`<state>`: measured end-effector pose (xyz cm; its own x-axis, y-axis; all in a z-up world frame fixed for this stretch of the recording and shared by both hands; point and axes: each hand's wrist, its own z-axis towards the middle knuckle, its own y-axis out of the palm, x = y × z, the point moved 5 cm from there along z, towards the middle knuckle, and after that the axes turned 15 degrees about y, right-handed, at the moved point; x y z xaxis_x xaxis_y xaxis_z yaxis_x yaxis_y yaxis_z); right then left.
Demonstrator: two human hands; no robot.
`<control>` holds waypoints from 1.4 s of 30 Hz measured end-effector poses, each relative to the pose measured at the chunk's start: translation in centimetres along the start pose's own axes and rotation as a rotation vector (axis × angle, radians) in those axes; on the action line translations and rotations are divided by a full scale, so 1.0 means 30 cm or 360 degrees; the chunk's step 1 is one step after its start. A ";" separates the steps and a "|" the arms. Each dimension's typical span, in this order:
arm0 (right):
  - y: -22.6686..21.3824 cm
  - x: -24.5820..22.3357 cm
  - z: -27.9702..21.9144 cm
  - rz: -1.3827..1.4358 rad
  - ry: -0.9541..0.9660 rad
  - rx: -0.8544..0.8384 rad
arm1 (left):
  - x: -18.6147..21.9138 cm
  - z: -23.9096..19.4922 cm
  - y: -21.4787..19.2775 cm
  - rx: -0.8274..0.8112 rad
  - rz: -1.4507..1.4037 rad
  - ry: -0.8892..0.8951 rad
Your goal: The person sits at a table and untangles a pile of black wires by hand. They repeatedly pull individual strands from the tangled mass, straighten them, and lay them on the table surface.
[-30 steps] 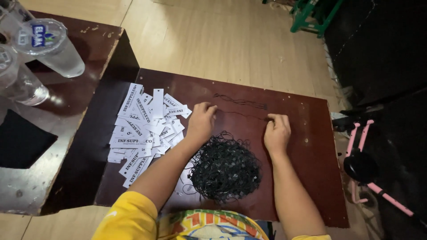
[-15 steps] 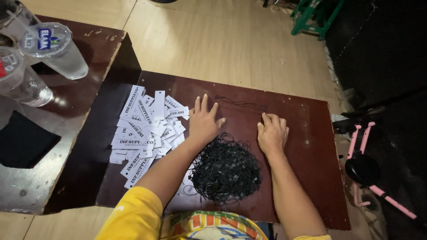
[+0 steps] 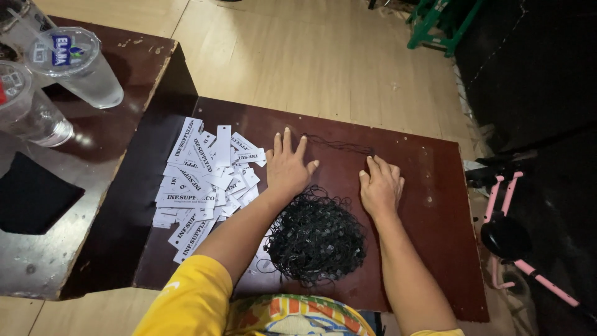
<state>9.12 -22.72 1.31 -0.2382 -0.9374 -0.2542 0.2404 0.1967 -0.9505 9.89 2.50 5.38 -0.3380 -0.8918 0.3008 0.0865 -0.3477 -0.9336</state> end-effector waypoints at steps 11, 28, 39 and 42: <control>0.007 0.033 -0.015 0.0303 -0.0171 0.0285 | 0.040 -0.305 -0.108 0.0933 -0.0574 0.0449; 0.008 0.072 0.006 0.0608 0.0050 -0.0070 | -0.012 -0.594 -0.067 0.0751 -0.0411 0.0489; -0.051 0.018 -0.127 0.0536 -0.0163 -0.0110 | -0.036 -0.574 -0.056 0.0680 -0.0345 0.0505; -0.058 0.010 -0.129 0.0570 -0.0178 -0.0152 | -0.038 -0.572 -0.038 0.0624 -0.0319 0.0476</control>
<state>4.99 -22.24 2.21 -0.0496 -0.8289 -0.5572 0.2000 0.5383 -0.8187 -5.92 8.89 2.77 -0.6313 -0.6953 0.3436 0.3175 -0.6359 -0.7035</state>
